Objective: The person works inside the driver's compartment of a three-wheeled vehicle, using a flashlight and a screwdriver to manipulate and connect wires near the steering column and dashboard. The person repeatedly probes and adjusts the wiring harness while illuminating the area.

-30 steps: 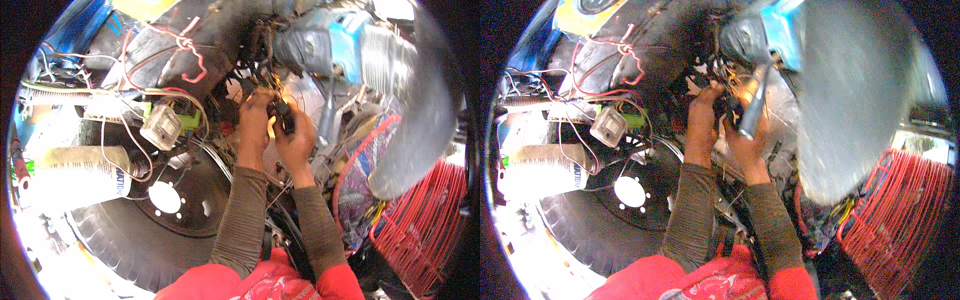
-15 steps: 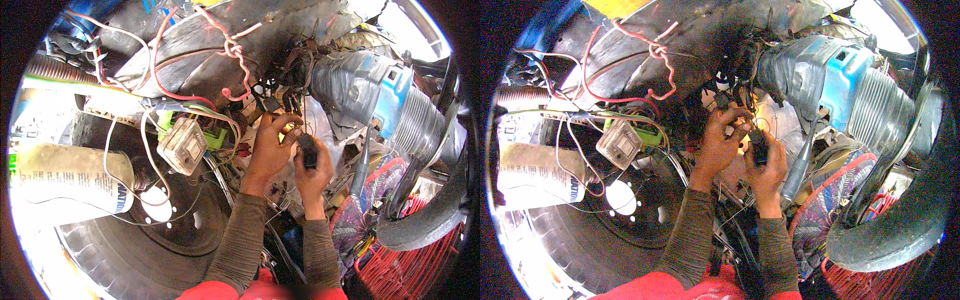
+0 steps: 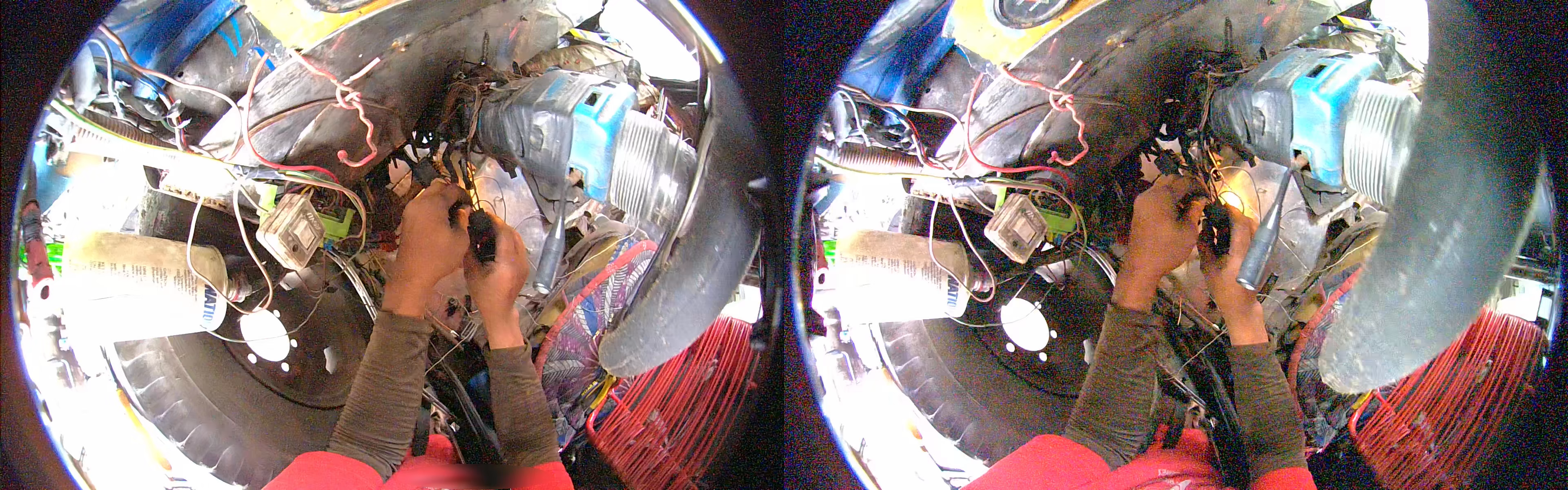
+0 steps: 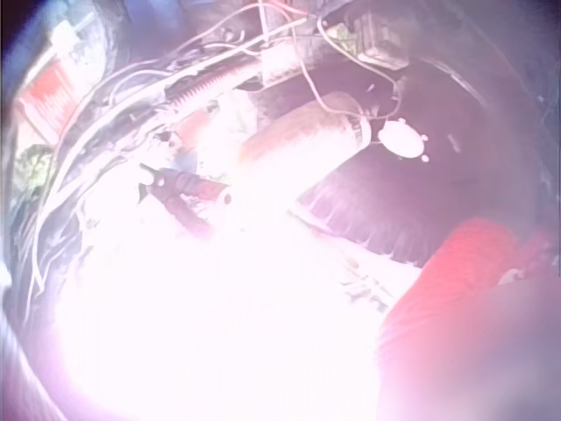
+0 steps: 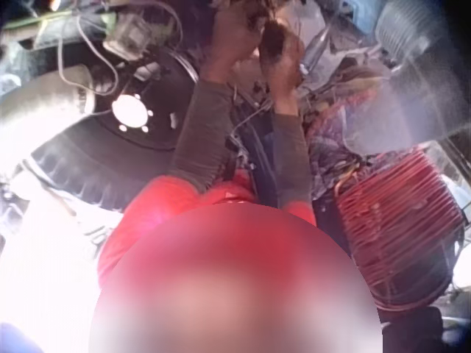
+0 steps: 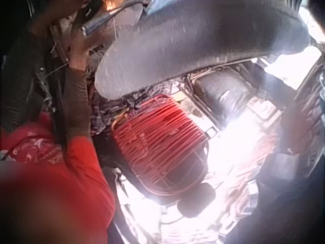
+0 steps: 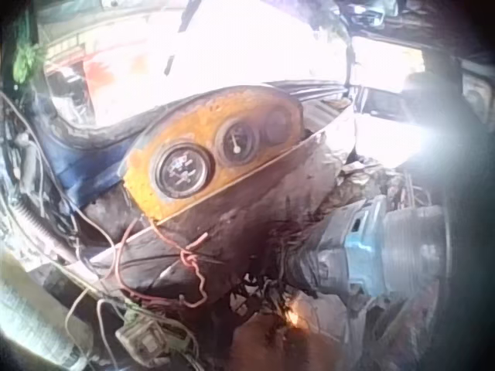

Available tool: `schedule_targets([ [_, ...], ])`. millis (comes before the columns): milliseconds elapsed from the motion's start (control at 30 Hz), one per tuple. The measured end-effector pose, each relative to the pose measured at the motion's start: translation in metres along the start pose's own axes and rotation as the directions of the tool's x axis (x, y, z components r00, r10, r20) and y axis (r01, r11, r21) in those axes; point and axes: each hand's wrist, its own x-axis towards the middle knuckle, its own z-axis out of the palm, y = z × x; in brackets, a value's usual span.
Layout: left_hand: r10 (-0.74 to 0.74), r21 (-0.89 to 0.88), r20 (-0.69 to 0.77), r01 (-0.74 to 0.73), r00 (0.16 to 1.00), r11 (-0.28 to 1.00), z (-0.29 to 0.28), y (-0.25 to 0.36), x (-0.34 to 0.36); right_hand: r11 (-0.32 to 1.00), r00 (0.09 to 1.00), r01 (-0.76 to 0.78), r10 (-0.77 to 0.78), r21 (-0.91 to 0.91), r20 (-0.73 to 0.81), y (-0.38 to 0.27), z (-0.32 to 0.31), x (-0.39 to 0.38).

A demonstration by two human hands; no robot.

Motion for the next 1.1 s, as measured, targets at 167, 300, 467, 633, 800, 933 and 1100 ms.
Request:
schedule_targets([
  [167,0.093,0.044,0.039,-0.095,0.995,0.994,-0.007,0.003,0.000,0.998,0.999,0.048,-0.048,-0.044,-0.005,0.000,0.000,0.004],
  [300,-0.026,-0.037,0.065,0.028,0.998,0.999,-0.006,0.004,-0.007,1.000,1.000,0.013,-0.013,0.004,-0.017,0.001,0.005,0.005],
  [467,-0.184,-0.004,-0.029,0.184,0.982,0.983,-0.001,0.007,-0.017,0.995,0.997,0.064,-0.067,-0.080,-0.036,0.002,0.013,0.002],
  [633,-0.296,-0.130,0.058,0.301,0.953,0.945,-0.007,0.018,-0.011,0.991,0.992,0.102,-0.108,-0.089,-0.062,0.001,0.015,0.000],
  [800,-0.256,0.007,0.032,0.256,0.966,0.967,-0.012,0.019,-0.002,0.992,0.997,0.069,-0.066,-0.105,0.026,0.000,0.016,-0.002],
  [933,-0.479,-0.156,0.057,0.481,0.876,0.862,-0.009,-0.002,0.001,0.856,0.931,-0.344,0.363,0.385,0.024,-0.003,0.012,-0.020],
  [1100,-0.372,-0.436,0.223,0.433,0.901,0.789,-0.012,-0.030,0.009,-0.047,0.516,-0.485,0.791,0.873,0.329,-0.006,-0.007,-0.054],
])
